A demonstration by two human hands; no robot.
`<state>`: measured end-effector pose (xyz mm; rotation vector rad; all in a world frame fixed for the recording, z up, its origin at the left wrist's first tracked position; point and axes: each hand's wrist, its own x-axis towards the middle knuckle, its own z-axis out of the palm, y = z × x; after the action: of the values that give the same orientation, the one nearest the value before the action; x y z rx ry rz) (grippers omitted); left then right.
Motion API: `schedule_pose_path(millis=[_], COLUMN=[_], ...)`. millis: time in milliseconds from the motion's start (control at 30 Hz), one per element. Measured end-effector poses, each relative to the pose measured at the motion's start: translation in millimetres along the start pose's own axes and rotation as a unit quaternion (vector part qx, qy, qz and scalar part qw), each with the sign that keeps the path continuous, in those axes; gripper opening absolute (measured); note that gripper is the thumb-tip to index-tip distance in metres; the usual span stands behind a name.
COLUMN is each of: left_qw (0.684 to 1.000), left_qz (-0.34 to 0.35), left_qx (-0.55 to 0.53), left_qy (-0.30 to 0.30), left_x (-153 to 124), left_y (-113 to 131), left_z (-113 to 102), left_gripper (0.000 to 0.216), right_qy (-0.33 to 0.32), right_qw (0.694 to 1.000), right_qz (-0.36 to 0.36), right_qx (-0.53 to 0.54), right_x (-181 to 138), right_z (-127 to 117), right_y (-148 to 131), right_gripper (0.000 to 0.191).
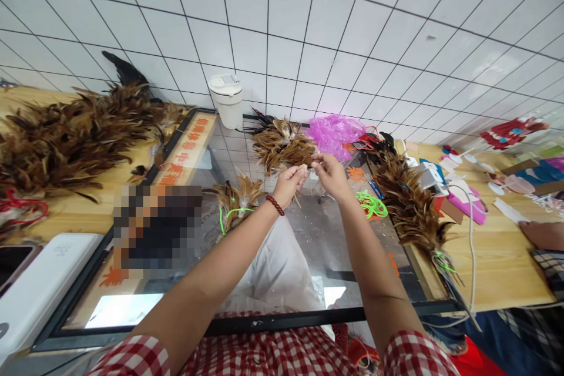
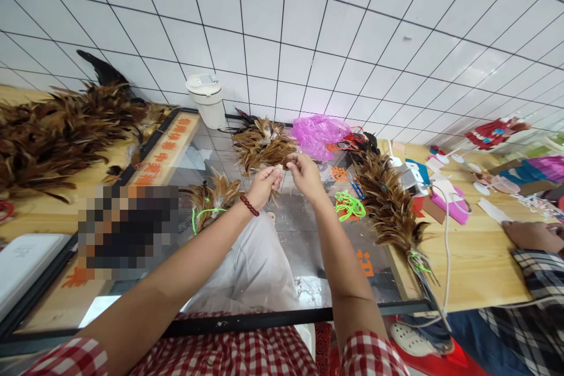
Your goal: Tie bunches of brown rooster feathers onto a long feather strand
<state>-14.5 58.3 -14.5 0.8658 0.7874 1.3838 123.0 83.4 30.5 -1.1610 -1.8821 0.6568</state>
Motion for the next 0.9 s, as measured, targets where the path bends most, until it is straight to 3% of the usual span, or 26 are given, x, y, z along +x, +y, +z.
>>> schedule_pose_path(millis=[100,200,367,567,667,767,900], left_qw=[0.999,0.996,0.991,0.997,0.998,0.998,0.999], left_qz=[-0.021,-0.049,-0.069,-0.038,-0.03,-0.02,-0.008], left_qx=[-0.024,-0.051,-0.054,-0.015,-0.044,-0.055,-0.05], left_qy=[-0.024,-0.058,-0.104,-0.064,-0.032,-0.008,0.013], left_x=[-1.5,-3.7,-6.0,-3.6,-1.1,0.9,2.1], left_y=[3.4,5.5,4.6,3.4,3.9,3.4,1.3], left_z=[0.6,1.4,3.3,1.0,-1.6,-2.5,-2.7], left_gripper=[0.044,0.042,0.04,0.042,0.04,0.038,0.037], right_qy=[-0.06,-0.126,-0.064,0.006,0.051,-0.02,-0.111], right_qw=[0.991,0.973,0.974,0.991,0.982,0.931,0.902], right_qz=[0.049,0.07,0.07,0.092,0.136,0.196,0.236], right_qx=[0.112,0.181,0.204,0.1,-0.118,-0.307,-0.345], right_x=[0.0,-1.9,-2.2,1.6,1.3,-0.4,-1.8], right_z=[-4.9,-4.7,2.8,-3.1,-22.5,-38.0,-30.3], right_y=[1.5,-1.3,-2.4,-0.2,3.4,10.4,22.6], right_gripper=[0.037,0.036,0.033,0.035,0.028,0.024,0.03])
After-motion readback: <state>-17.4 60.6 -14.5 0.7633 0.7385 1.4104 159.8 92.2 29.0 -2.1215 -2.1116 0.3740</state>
